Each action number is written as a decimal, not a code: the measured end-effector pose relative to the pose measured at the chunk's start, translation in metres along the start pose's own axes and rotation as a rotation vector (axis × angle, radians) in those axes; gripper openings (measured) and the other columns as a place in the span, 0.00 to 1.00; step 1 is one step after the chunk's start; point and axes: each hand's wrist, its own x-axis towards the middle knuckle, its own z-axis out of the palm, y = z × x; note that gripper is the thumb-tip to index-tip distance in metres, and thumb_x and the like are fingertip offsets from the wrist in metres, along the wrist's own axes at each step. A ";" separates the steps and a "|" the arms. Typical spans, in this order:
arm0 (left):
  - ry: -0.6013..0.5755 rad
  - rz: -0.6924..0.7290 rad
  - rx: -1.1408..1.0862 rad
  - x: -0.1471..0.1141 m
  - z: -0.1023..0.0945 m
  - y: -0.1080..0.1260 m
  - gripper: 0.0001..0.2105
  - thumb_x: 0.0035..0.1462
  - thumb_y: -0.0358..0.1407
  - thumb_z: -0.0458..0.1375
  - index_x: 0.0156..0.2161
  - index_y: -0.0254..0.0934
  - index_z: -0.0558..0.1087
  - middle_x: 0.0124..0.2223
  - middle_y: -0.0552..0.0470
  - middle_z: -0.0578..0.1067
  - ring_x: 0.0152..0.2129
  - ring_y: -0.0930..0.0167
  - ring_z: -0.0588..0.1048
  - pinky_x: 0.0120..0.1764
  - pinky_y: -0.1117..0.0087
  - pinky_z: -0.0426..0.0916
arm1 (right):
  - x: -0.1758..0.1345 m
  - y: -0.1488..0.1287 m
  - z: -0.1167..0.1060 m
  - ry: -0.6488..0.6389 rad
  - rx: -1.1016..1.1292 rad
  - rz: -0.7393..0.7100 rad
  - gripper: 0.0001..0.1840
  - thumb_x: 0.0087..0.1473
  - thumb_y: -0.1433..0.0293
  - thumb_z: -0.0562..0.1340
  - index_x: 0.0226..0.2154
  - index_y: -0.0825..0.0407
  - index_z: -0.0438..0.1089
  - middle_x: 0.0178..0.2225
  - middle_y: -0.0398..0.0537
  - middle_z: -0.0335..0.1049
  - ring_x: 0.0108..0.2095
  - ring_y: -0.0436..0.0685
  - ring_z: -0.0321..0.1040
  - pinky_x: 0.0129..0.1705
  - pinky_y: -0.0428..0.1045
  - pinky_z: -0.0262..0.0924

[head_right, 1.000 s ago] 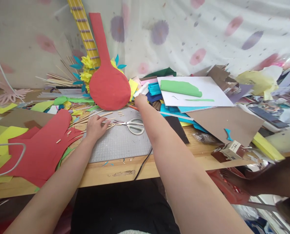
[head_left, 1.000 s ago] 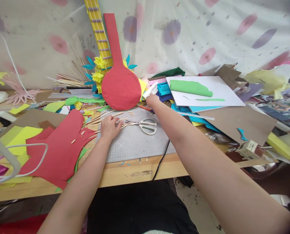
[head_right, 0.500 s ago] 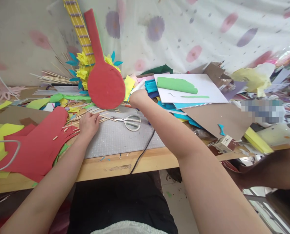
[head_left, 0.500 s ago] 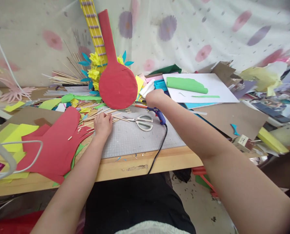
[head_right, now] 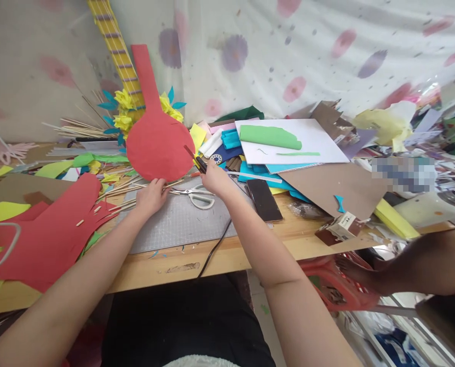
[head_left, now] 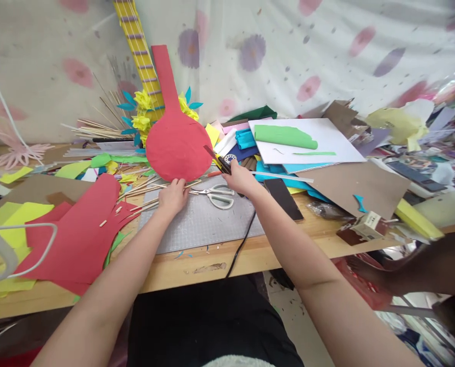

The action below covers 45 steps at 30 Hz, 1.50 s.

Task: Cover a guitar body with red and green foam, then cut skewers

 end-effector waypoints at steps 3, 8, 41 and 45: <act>-0.075 0.028 -0.007 0.026 -0.002 0.002 0.17 0.61 0.39 0.45 0.51 0.40 0.68 0.47 0.44 0.73 0.41 0.60 0.74 0.38 0.63 0.66 | 0.001 0.003 0.028 -0.039 0.403 0.058 0.16 0.58 0.63 0.55 0.46 0.53 0.58 0.35 0.52 0.73 0.29 0.55 0.73 0.32 0.49 0.66; -0.117 -0.049 -0.056 0.058 0.000 0.006 0.22 0.61 0.38 0.44 0.60 0.40 0.60 0.54 0.39 0.68 0.47 0.57 0.71 0.44 0.58 0.65 | 0.006 0.010 0.069 -0.006 0.834 0.089 0.09 0.57 0.63 0.55 0.38 0.50 0.61 0.28 0.43 0.70 0.22 0.48 0.67 0.24 0.44 0.65; 0.109 -0.101 -0.123 -0.026 0.005 0.000 0.13 0.60 0.38 0.46 0.42 0.40 0.72 0.50 0.46 0.69 0.37 0.65 0.73 0.31 0.67 0.63 | 0.004 -0.007 0.091 -0.012 0.789 0.133 0.09 0.55 0.67 0.56 0.40 0.48 0.58 0.42 0.46 0.67 0.29 0.50 0.71 0.29 0.48 0.69; 0.040 -0.077 -0.063 -0.035 0.007 0.003 0.12 0.58 0.36 0.49 0.38 0.38 0.74 0.40 0.45 0.71 0.38 0.63 0.72 0.37 0.64 0.64 | 0.007 -0.002 0.084 -0.019 0.574 0.068 0.14 0.57 0.66 0.54 0.47 0.49 0.58 0.42 0.48 0.71 0.29 0.51 0.72 0.34 0.48 0.67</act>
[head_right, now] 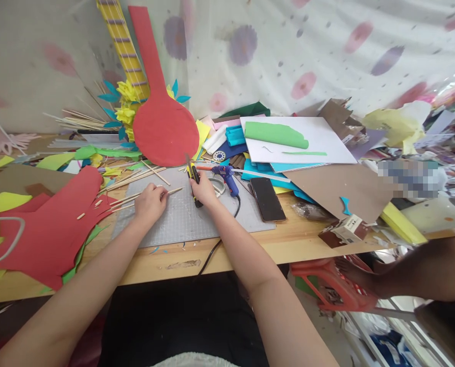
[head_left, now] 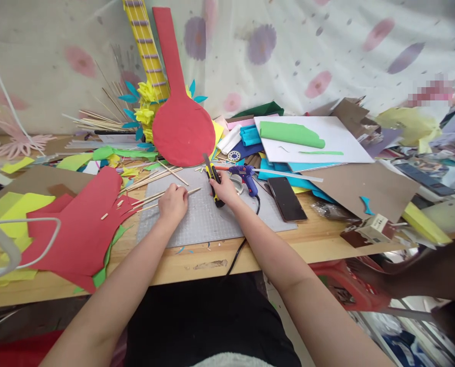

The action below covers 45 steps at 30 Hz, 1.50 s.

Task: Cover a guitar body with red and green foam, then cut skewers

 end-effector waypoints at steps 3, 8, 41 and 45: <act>0.006 0.037 0.012 0.000 0.003 0.000 0.11 0.57 0.34 0.50 0.36 0.37 0.75 0.38 0.44 0.72 0.40 0.62 0.70 0.42 0.63 0.64 | -0.011 -0.005 -0.012 -0.051 -0.178 -0.039 0.18 0.57 0.66 0.53 0.51 0.51 0.57 0.38 0.49 0.74 0.33 0.54 0.73 0.37 0.50 0.66; 0.011 0.037 -0.097 0.003 0.008 0.003 0.11 0.56 0.35 0.51 0.39 0.38 0.74 0.39 0.46 0.72 0.40 0.63 0.70 0.42 0.64 0.64 | -0.041 -0.017 -0.029 -0.181 -0.537 -0.250 0.30 0.56 0.70 0.54 0.60 0.52 0.51 0.48 0.57 0.70 0.46 0.61 0.69 0.47 0.53 0.60; 0.016 -0.027 -0.281 0.023 0.021 0.011 0.04 0.55 0.32 0.53 0.29 0.38 0.68 0.36 0.47 0.72 0.38 0.66 0.71 0.42 0.67 0.64 | -0.071 -0.015 -0.027 -0.274 -0.868 -0.326 0.28 0.60 0.71 0.44 0.63 0.50 0.47 0.45 0.56 0.68 0.41 0.60 0.69 0.39 0.52 0.61; 0.020 -0.013 -0.251 0.033 0.024 0.013 0.05 0.55 0.32 0.52 0.31 0.37 0.70 0.37 0.46 0.72 0.38 0.65 0.71 0.42 0.67 0.64 | -0.056 -0.014 -0.024 -0.242 -0.877 -0.337 0.27 0.61 0.71 0.44 0.62 0.50 0.48 0.47 0.57 0.68 0.41 0.60 0.69 0.40 0.52 0.61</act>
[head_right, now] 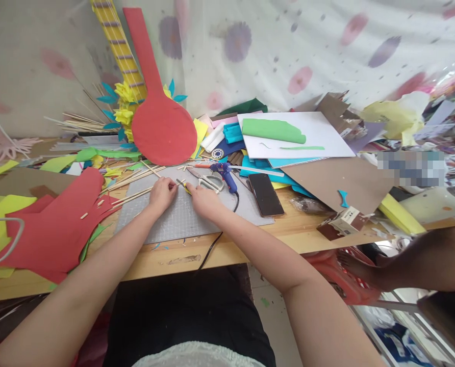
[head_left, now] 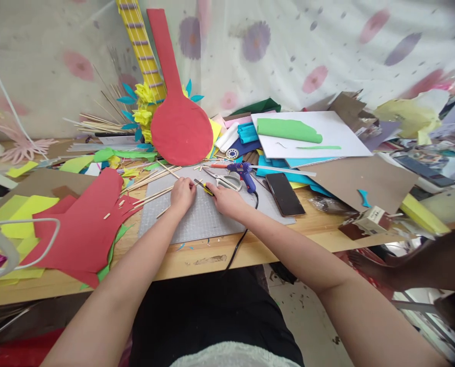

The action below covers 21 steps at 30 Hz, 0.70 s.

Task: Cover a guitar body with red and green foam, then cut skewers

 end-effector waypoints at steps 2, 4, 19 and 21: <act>0.008 -0.016 -0.011 0.002 0.001 0.000 0.05 0.56 0.34 0.53 0.32 0.37 0.70 0.37 0.46 0.72 0.39 0.65 0.71 0.42 0.66 0.64 | 0.007 0.002 0.001 0.012 -0.009 -0.019 0.27 0.60 0.72 0.44 0.62 0.49 0.49 0.46 0.57 0.68 0.41 0.60 0.69 0.41 0.53 0.60; 0.021 -0.030 -0.037 0.002 0.002 -0.001 0.05 0.56 0.35 0.53 0.33 0.38 0.71 0.37 0.47 0.72 0.39 0.65 0.71 0.43 0.67 0.64 | 0.010 0.003 0.001 0.018 -0.012 -0.031 0.27 0.60 0.71 0.45 0.62 0.49 0.49 0.46 0.56 0.68 0.42 0.61 0.69 0.42 0.53 0.60; 0.011 -0.092 -0.030 0.001 0.001 0.004 0.05 0.55 0.34 0.53 0.32 0.37 0.71 0.39 0.47 0.72 0.38 0.67 0.72 0.43 0.68 0.64 | 0.007 0.005 0.004 0.008 -0.003 -0.024 0.28 0.61 0.71 0.43 0.63 0.48 0.46 0.47 0.55 0.67 0.43 0.60 0.68 0.43 0.53 0.59; 0.008 -0.103 -0.043 0.001 0.000 0.004 0.05 0.54 0.35 0.54 0.32 0.37 0.71 0.38 0.48 0.72 0.37 0.68 0.72 0.42 0.68 0.64 | 0.008 0.005 0.003 0.007 -0.016 -0.030 0.28 0.61 0.71 0.42 0.63 0.48 0.46 0.47 0.55 0.67 0.42 0.60 0.69 0.42 0.52 0.59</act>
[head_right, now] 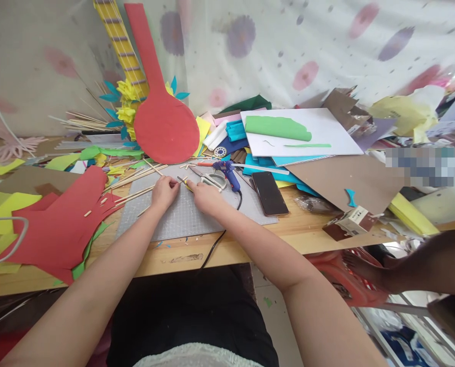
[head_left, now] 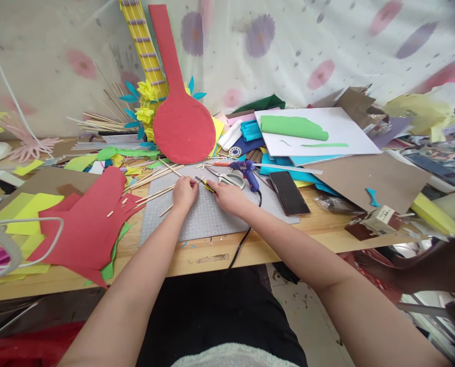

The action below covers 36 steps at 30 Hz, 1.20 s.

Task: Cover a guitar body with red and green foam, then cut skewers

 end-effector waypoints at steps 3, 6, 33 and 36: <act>-0.007 -0.006 -0.022 0.001 0.001 -0.002 0.05 0.53 0.35 0.55 0.31 0.37 0.71 0.38 0.48 0.72 0.36 0.68 0.72 0.41 0.69 0.64 | 0.003 -0.001 0.000 0.001 -0.029 -0.011 0.28 0.61 0.71 0.42 0.64 0.48 0.45 0.47 0.56 0.68 0.41 0.60 0.69 0.41 0.52 0.60; -0.005 -0.004 -0.022 0.002 0.002 -0.004 0.04 0.53 0.34 0.54 0.31 0.37 0.71 0.38 0.48 0.73 0.36 0.68 0.72 0.40 0.69 0.65 | 0.008 -0.003 0.001 0.008 -0.051 -0.027 0.28 0.62 0.71 0.42 0.64 0.49 0.44 0.46 0.57 0.68 0.41 0.60 0.69 0.41 0.52 0.60; 0.005 -0.054 0.046 0.001 0.004 0.005 0.04 0.54 0.34 0.53 0.32 0.38 0.70 0.40 0.45 0.73 0.41 0.64 0.71 0.45 0.64 0.64 | 0.006 -0.006 -0.006 -0.013 -0.044 -0.011 0.30 0.61 0.74 0.41 0.65 0.48 0.43 0.49 0.58 0.67 0.43 0.60 0.69 0.42 0.53 0.60; 0.026 -0.081 0.043 0.002 0.005 0.005 0.04 0.53 0.33 0.54 0.31 0.38 0.70 0.40 0.45 0.73 0.41 0.64 0.71 0.45 0.64 0.64 | -0.006 -0.001 -0.006 -0.033 -0.053 -0.013 0.29 0.61 0.73 0.41 0.65 0.48 0.43 0.48 0.57 0.67 0.42 0.60 0.69 0.42 0.53 0.60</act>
